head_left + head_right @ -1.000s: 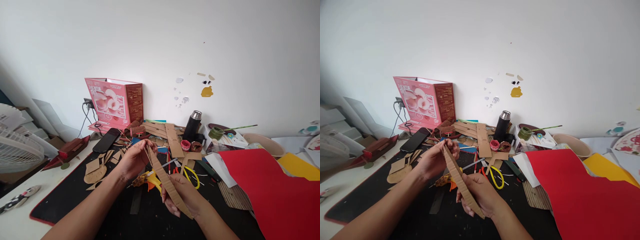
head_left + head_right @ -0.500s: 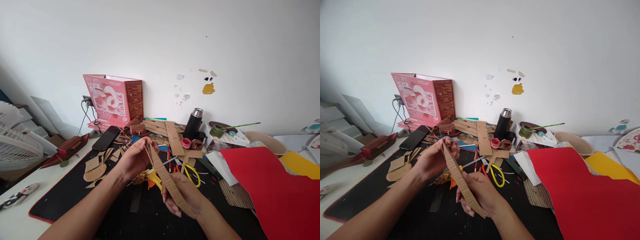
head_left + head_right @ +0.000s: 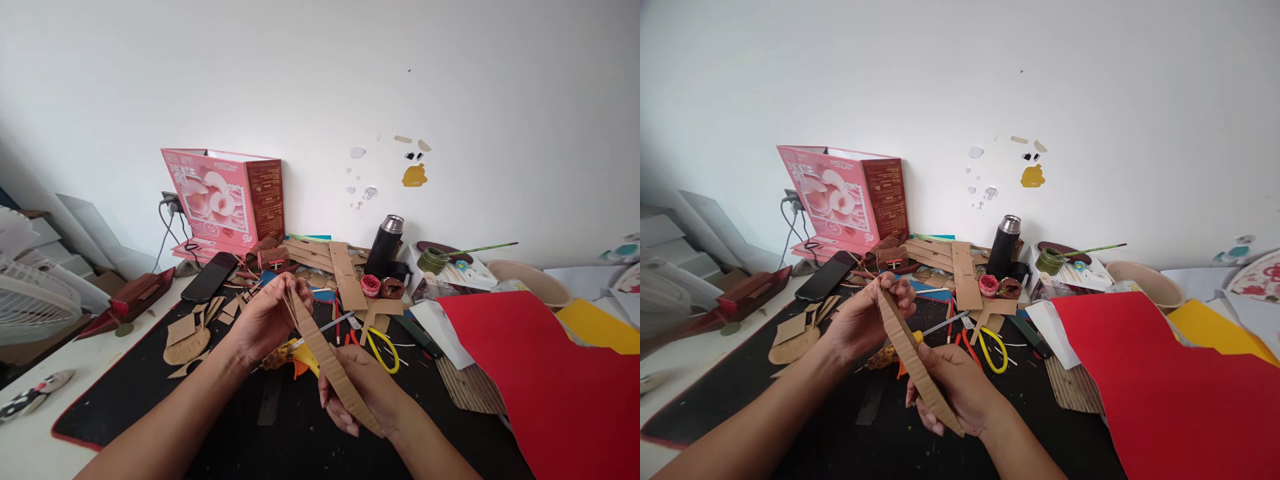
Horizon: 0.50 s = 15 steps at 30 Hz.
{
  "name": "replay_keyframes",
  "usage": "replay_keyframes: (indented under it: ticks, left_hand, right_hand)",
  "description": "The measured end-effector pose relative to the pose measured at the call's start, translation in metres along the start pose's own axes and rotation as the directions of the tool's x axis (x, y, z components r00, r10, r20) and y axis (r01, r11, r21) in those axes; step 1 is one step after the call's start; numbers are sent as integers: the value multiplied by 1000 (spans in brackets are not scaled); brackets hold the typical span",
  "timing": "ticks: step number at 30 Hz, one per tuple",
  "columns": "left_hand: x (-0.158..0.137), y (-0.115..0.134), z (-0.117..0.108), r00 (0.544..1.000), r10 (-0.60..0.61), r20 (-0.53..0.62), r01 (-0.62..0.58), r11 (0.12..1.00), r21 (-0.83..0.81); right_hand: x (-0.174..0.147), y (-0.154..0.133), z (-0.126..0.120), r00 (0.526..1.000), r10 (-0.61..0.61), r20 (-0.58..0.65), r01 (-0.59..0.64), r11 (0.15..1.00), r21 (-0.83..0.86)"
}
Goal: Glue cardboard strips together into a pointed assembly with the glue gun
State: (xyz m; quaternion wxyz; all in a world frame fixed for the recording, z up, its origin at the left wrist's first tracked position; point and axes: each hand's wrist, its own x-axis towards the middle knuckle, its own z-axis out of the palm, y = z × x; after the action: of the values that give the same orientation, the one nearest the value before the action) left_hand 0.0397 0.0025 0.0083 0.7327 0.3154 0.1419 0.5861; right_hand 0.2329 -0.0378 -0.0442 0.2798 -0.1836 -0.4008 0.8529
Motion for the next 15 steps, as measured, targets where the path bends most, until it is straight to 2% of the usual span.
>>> replay_keyframes:
  ticks: [7,15]
  left_hand:
    - [0,-2,1,1000,24,-18,-25,998,-60]
    - [2,6,-3,997,32,-65,-40,992,-123]
  right_hand:
    - [0,-1,4,1000,-3,-16,3,1000,23]
    - [-1,-4,8,1000,18,-24,-19,999,-33]
